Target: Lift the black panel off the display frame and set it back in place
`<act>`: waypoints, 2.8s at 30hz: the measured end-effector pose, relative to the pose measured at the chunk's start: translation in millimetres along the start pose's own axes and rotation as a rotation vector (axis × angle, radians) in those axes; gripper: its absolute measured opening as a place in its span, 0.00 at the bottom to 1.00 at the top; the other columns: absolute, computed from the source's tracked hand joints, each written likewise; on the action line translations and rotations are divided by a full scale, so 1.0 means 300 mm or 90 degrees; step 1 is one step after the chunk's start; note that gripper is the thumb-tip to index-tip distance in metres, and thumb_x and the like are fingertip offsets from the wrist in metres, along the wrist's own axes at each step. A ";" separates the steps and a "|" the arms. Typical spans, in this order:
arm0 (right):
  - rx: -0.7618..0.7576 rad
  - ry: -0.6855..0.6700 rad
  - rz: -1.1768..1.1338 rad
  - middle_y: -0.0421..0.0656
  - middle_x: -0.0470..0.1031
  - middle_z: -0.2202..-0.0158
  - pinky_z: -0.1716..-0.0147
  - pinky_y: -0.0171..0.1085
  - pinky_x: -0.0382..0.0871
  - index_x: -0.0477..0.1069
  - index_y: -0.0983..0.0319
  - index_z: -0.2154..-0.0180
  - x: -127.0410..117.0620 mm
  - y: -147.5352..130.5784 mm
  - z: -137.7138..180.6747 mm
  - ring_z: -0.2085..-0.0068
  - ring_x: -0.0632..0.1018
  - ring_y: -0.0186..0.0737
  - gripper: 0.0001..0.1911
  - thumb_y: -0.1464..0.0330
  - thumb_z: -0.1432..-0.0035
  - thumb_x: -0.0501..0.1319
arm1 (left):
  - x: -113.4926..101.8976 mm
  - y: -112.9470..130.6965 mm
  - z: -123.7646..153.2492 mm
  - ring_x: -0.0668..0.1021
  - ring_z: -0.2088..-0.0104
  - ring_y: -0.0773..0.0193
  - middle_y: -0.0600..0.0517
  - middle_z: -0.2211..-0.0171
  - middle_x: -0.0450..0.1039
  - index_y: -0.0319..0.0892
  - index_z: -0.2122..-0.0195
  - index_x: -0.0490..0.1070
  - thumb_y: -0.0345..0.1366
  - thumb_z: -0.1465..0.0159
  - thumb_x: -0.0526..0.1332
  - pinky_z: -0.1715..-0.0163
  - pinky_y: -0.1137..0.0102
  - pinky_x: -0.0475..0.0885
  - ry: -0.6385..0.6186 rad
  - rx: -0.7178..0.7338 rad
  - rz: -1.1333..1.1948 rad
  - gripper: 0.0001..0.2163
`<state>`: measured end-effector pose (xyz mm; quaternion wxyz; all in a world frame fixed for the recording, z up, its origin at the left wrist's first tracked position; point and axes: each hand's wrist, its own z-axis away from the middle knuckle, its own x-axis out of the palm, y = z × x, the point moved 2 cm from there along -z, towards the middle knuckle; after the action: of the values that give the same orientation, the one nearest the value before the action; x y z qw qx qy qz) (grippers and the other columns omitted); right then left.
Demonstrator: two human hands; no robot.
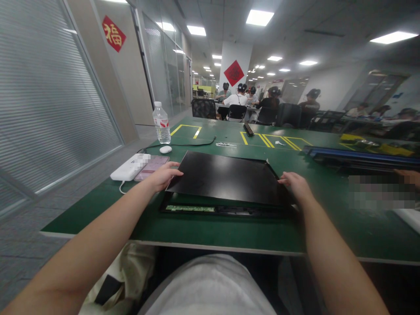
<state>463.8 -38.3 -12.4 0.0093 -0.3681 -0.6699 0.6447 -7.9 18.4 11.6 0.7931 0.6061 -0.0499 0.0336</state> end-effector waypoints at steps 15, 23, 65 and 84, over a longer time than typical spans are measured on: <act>-0.022 0.017 0.197 0.46 0.81 0.68 0.65 0.40 0.65 0.77 0.59 0.69 0.005 0.008 -0.009 0.65 0.78 0.46 0.14 0.56 0.52 0.61 | 0.016 0.012 0.025 0.79 0.76 0.62 0.57 0.77 0.76 0.44 0.59 0.67 0.23 0.54 0.65 0.76 0.71 0.73 0.009 0.010 -0.097 0.21; -0.023 0.020 0.207 0.45 0.81 0.68 0.65 0.39 0.65 0.77 0.59 0.69 0.002 0.005 -0.007 0.65 0.78 0.45 0.13 0.58 0.52 0.61 | 0.014 0.013 0.025 0.80 0.73 0.60 0.57 0.77 0.75 0.44 0.60 0.68 0.25 0.55 0.66 0.75 0.70 0.72 0.020 0.021 -0.143 0.20; -0.001 0.014 0.208 0.43 0.79 0.71 0.64 0.39 0.67 0.77 0.58 0.73 0.000 -0.004 -0.002 0.66 0.77 0.44 0.08 0.61 0.55 0.64 | 0.010 0.012 0.028 0.74 0.80 0.66 0.59 0.78 0.72 0.44 0.62 0.67 0.26 0.56 0.67 0.82 0.74 0.64 0.021 0.052 -0.197 0.19; -0.003 0.006 0.177 0.43 0.79 0.72 0.64 0.40 0.67 0.77 0.58 0.73 -0.001 -0.008 0.002 0.66 0.76 0.45 0.09 0.61 0.57 0.63 | -0.049 -0.007 -0.048 0.79 0.66 0.56 0.50 0.69 0.79 0.39 0.60 0.79 0.39 0.57 0.73 0.65 0.65 0.72 0.038 0.180 -0.243 0.22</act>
<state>462.7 -38.8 -10.3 -0.0778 -0.4606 -0.6139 0.6363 -21.6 31.8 4.2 0.6933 0.7086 0.0940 -0.0922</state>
